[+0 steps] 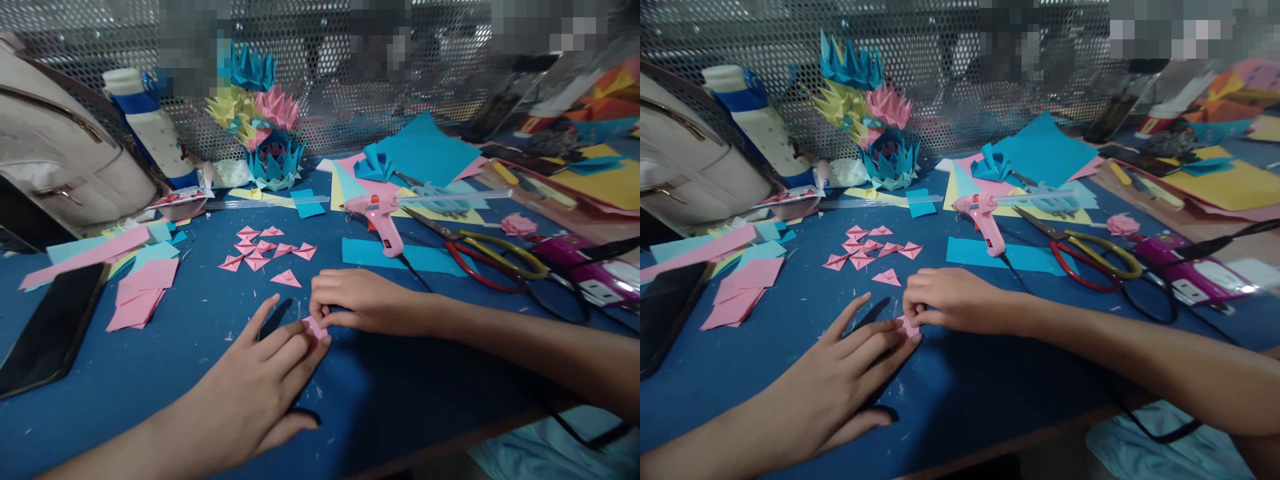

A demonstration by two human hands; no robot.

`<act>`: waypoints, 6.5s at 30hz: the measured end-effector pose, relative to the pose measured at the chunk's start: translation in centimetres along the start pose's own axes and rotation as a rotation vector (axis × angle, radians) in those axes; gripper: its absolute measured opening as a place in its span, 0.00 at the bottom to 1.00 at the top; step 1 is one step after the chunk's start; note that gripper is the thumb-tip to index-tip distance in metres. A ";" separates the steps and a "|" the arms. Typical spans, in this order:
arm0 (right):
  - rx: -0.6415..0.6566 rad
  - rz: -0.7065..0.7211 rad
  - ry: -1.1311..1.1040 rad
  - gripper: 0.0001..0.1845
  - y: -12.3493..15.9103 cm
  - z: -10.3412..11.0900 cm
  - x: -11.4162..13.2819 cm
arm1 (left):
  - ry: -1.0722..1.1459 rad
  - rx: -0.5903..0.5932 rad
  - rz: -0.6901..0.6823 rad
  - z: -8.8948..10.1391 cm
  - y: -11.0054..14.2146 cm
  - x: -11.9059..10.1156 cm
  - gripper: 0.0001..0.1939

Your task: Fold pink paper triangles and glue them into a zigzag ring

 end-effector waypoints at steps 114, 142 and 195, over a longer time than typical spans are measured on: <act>-0.069 0.389 0.015 0.14 2.1 1.8 0.0 | 0.042 -0.114 -0.003 0.0 -1.1 0.8 0.33; -0.165 0.532 0.709 0.11 1.5 0.6 2.8 | 0.040 -0.210 -0.047 0.8 -0.1 0.7 0.20; -0.092 0.423 0.177 0.15 1.4 1.1 1.7 | 0.373 -0.311 0.423 0.7 0.0 4.8 0.10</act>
Point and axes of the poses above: each hand's wrist, its own y-axis away from the middle knuckle, its own z-axis out of the back of the hand, x = y × z, the point moved 7 cm from there along -y, towards the middle knuckle, and after that the axes turned 2 degrees about -y, right-handed, at the moved point
